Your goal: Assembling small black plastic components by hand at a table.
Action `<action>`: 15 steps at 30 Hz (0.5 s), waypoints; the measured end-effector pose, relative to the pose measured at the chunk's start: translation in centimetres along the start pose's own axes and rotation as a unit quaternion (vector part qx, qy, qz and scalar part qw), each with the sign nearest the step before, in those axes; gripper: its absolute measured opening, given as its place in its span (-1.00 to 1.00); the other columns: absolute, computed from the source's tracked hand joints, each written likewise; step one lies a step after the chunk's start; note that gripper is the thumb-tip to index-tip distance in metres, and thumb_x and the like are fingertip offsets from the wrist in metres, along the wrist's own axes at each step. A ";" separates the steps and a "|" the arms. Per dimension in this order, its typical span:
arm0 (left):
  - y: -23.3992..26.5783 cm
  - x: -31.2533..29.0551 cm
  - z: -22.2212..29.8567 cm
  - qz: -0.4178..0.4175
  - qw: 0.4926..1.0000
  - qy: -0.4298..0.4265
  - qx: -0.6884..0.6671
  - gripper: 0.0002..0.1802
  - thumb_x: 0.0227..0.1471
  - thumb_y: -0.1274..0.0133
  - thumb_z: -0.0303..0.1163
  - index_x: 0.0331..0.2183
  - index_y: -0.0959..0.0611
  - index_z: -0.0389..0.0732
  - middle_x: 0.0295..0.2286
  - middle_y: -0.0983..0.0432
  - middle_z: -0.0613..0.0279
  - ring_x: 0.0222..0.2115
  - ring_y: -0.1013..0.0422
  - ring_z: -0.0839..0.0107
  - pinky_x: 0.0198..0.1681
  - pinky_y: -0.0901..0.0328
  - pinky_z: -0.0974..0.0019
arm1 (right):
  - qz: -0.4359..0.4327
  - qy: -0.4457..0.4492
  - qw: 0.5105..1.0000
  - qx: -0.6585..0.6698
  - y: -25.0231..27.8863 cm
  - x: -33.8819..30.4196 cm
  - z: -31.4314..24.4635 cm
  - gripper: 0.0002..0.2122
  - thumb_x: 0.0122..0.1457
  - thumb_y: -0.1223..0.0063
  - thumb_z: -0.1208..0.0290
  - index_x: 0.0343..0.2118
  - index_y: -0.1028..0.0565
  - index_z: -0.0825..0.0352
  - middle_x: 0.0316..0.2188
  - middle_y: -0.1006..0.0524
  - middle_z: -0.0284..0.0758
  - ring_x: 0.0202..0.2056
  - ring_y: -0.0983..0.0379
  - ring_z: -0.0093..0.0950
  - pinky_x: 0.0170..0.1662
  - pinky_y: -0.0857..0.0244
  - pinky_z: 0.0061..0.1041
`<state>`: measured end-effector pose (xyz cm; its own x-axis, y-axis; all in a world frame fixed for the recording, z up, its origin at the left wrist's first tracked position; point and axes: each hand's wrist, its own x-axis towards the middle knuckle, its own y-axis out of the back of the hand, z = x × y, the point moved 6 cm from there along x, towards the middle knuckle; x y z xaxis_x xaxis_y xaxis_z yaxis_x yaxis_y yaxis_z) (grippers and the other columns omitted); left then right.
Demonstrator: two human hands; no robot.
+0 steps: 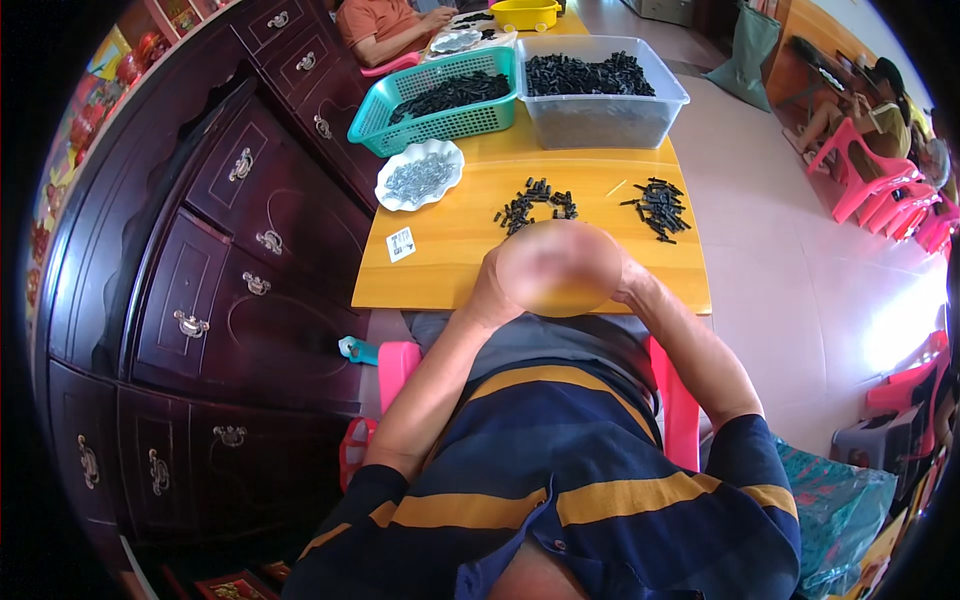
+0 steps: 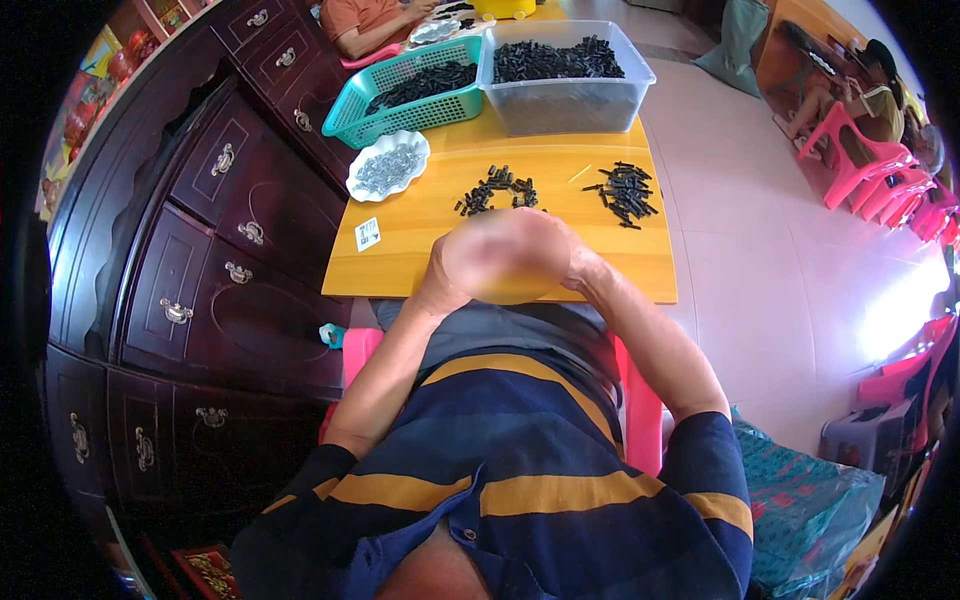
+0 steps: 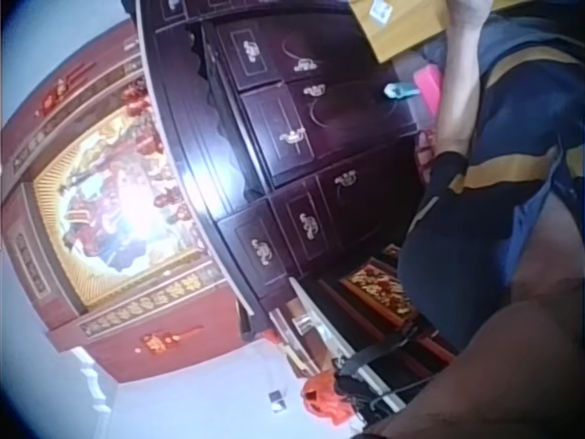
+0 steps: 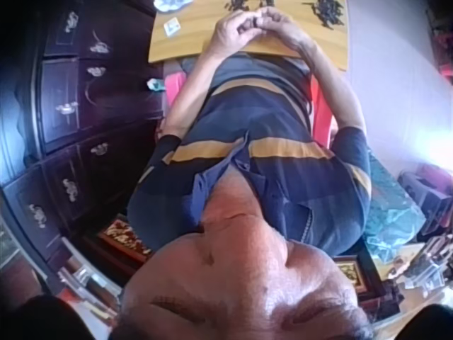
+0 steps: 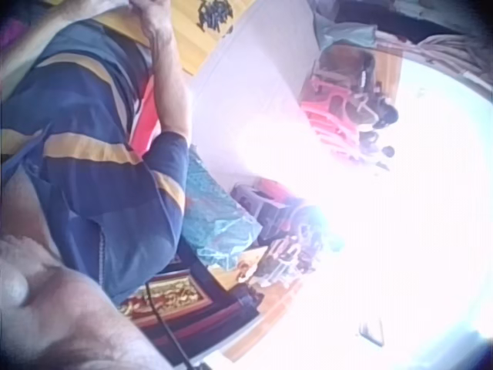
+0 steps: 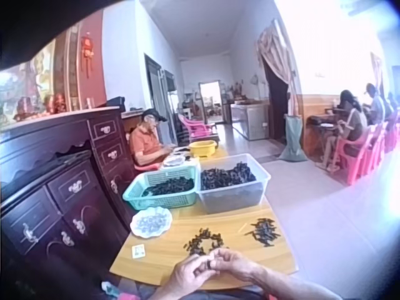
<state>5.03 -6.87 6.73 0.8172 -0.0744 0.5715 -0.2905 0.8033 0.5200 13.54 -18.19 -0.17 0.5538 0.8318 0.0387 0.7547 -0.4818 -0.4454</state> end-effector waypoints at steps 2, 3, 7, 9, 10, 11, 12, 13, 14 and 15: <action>-0.1 0.1 0.3 -0.004 1.000 0.007 0.000 -0.55 -0.17 -0.37 -0.51 -0.15 -0.62 -0.25 -0.55 -0.39 0.25 -0.59 -0.37 0.40 -0.49 -0.32 0.31 | -0.002 0.005 1.000 0.009 0.3 0.2 0.3 -0.77 0.24 -0.19 0.36 -0.10 -0.42 0.22 -0.35 -0.57 -0.47 -0.39 -0.42 -0.70 -0.29 -0.28 -0.70; -0.1 0.1 0.4 -0.005 1.000 0.006 -0.001 -0.55 -0.17 -0.37 -0.51 -0.15 -0.62 -0.25 -0.55 -0.39 0.25 -0.59 -0.37 0.40 -0.49 -0.32 0.31 | -0.002 0.006 1.000 0.009 0.5 0.3 0.5 -0.77 0.24 -0.19 0.36 -0.10 -0.42 0.22 -0.35 -0.57 -0.47 -0.39 -0.42 -0.70 -0.29 -0.28 -0.70; -0.1 0.1 0.4 -0.014 1.000 0.012 0.015 -0.56 -0.18 -0.38 -0.48 -0.17 -0.63 -0.21 -0.55 -0.41 0.25 -0.59 -0.39 0.38 -0.48 -0.33 0.30 | 0.001 0.005 1.000 -0.005 0.0 0.1 0.1 -0.75 0.24 -0.19 0.37 -0.08 -0.40 0.23 -0.35 -0.59 -0.44 -0.39 -0.42 -0.69 -0.30 -0.27 -0.69; -0.1 0.0 0.4 -0.015 1.000 0.005 0.025 -0.56 -0.18 -0.38 -0.47 -0.17 -0.63 -0.20 -0.55 -0.41 0.25 -0.59 -0.39 0.36 -0.48 -0.33 0.29 | 0.005 0.001 1.000 -0.009 -0.2 0.1 0.0 -0.75 0.24 -0.19 0.37 -0.09 -0.41 0.23 -0.36 -0.58 -0.44 -0.39 -0.42 -0.69 -0.31 -0.27 -0.69; -0.2 0.1 0.3 -0.011 0.999 0.008 0.032 -0.56 -0.19 -0.38 -0.47 -0.18 -0.64 -0.19 -0.55 -0.42 0.23 -0.59 -0.39 0.35 -0.48 -0.32 0.28 | -0.001 0.005 1.000 -0.011 0.0 0.2 0.1 -0.76 0.24 -0.19 0.36 -0.09 -0.41 0.24 -0.36 -0.58 -0.45 -0.40 -0.41 -0.70 -0.31 -0.27 -0.69; -0.2 0.1 0.2 -0.007 0.999 0.010 0.039 -0.56 -0.19 -0.38 -0.47 -0.18 -0.64 -0.18 -0.55 -0.42 0.22 -0.60 -0.39 0.34 -0.49 -0.32 0.27 | -0.007 0.009 1.000 -0.013 0.2 0.3 0.2 -0.76 0.25 -0.18 0.35 -0.10 -0.42 0.24 -0.36 -0.58 -0.45 -0.40 -0.40 -0.71 -0.30 -0.26 -0.69; -0.2 0.1 0.2 -0.008 0.999 0.009 0.038 -0.56 -0.19 -0.38 -0.47 -0.18 -0.64 -0.18 -0.55 -0.42 0.22 -0.60 -0.39 0.34 -0.49 -0.32 0.27 | -0.006 0.010 1.000 -0.013 0.5 0.3 0.3 -0.76 0.25 -0.18 0.35 -0.10 -0.42 0.24 -0.36 -0.58 -0.45 -0.40 -0.40 -0.71 -0.30 -0.26 -0.69; -0.2 0.1 0.0 -0.005 0.999 0.011 0.043 -0.57 -0.19 -0.38 -0.47 -0.19 -0.64 -0.19 -0.56 -0.42 0.21 -0.60 -0.39 0.33 -0.49 -0.32 0.26 | -0.013 0.002 1.000 -0.012 0.6 0.3 0.2 -0.78 0.27 -0.15 0.37 -0.08 -0.42 0.24 -0.30 -0.58 -0.42 -0.34 -0.46 -0.67 -0.25 -0.33 -0.68; -0.1 0.1 -0.1 -0.003 0.999 0.012 0.048 -0.58 -0.19 -0.38 -0.47 -0.20 -0.64 -0.20 -0.57 -0.41 0.20 -0.61 -0.38 0.33 -0.49 -0.31 0.26 | -0.019 -0.005 1.000 -0.011 0.6 0.3 0.3 -0.78 0.28 -0.11 0.38 -0.06 -0.42 0.23 -0.25 -0.58 -0.39 -0.27 -0.52 -0.63 -0.19 -0.39 -0.66; -0.1 0.0 -0.4 -0.003 0.999 0.012 0.048 -0.58 -0.19 -0.38 -0.47 -0.20 -0.64 -0.20 -0.57 -0.41 0.20 -0.61 -0.38 0.33 -0.49 -0.31 0.26 | -0.019 -0.005 1.000 -0.012 0.6 0.2 0.3 -0.78 0.28 -0.11 0.38 -0.06 -0.42 0.23 -0.25 -0.58 -0.39 -0.27 -0.52 -0.63 -0.19 -0.39 -0.66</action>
<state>5.27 -6.72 6.42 0.8299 -0.0638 0.5543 -0.3315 0.7426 0.5819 14.00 -18.22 -0.67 0.5204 0.8527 0.0465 0.7836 -0.4552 -0.4228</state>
